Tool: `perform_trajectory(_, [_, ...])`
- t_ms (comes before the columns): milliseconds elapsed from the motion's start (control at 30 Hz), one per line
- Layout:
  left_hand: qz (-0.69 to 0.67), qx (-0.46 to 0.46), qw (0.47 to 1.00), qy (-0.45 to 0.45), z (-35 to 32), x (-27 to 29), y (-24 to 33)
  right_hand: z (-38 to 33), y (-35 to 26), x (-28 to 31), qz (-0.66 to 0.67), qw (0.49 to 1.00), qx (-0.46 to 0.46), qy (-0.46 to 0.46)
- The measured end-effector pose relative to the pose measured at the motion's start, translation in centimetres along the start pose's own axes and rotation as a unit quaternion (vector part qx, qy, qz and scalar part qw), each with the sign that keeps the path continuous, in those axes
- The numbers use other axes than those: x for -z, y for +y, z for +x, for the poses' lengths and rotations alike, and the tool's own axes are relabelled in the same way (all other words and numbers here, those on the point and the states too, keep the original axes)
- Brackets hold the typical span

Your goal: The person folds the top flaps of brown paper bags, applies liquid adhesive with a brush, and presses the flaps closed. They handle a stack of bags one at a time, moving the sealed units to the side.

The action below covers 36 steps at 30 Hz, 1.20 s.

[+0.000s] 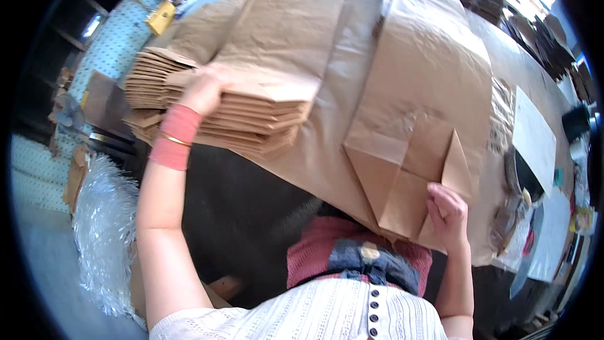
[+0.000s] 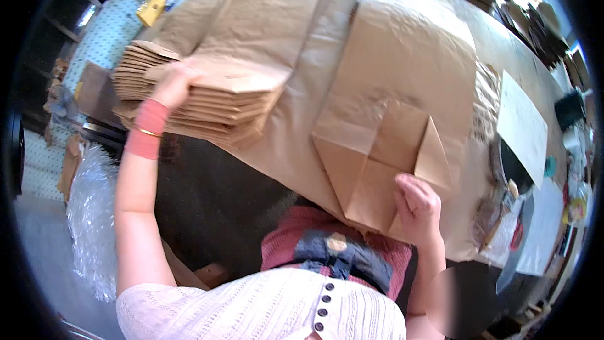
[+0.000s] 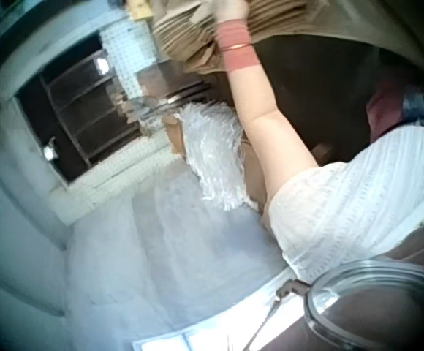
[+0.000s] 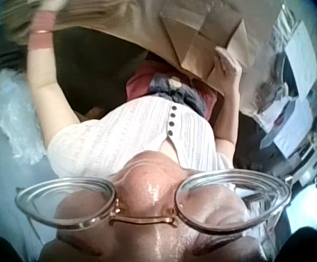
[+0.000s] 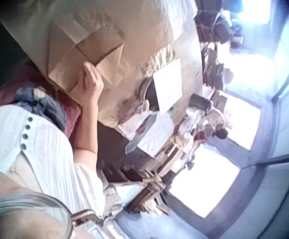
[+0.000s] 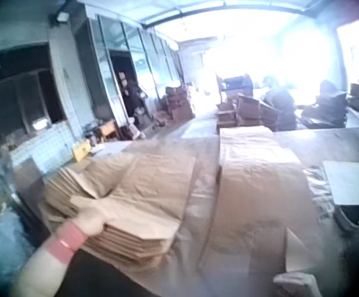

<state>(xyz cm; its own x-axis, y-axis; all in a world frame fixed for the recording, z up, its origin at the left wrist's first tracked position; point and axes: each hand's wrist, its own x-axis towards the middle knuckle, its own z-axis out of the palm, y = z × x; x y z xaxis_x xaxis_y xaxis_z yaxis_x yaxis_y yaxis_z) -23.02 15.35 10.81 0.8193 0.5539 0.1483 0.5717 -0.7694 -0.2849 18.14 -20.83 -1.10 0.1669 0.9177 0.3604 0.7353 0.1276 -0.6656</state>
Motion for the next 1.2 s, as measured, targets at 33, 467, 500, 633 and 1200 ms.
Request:
perform_trajectory(33, [0.102,0.086,0.989,-0.064,0.4,1.1,1.4,-0.1,0.2,0.8,-0.006,1.0,-0.021,0.003])
perform_trajectory(467, [-0.236,0.025,0.959,-0.158,11.6,-7.8,28.7,2.4,8.4,4.3,-0.204,0.927,-0.272,-0.158])
perform_trajectory(500, [-0.24,0.039,0.941,-0.236,11.9,-6.4,28.5,3.0,8.2,4.2,-0.204,0.935,-0.252,-0.147])
perform_trajectory(633, [-0.398,0.034,0.908,-0.124,13.6,-8.9,28.8,5.4,9.5,1.5,-0.146,0.968,-0.176,-0.099])
perform_trajectory(1200, [-0.278,-0.157,0.944,-0.083,5.8,-7.7,36.8,0.8,4.8,-3.7,-0.176,0.968,0.064,-0.169])
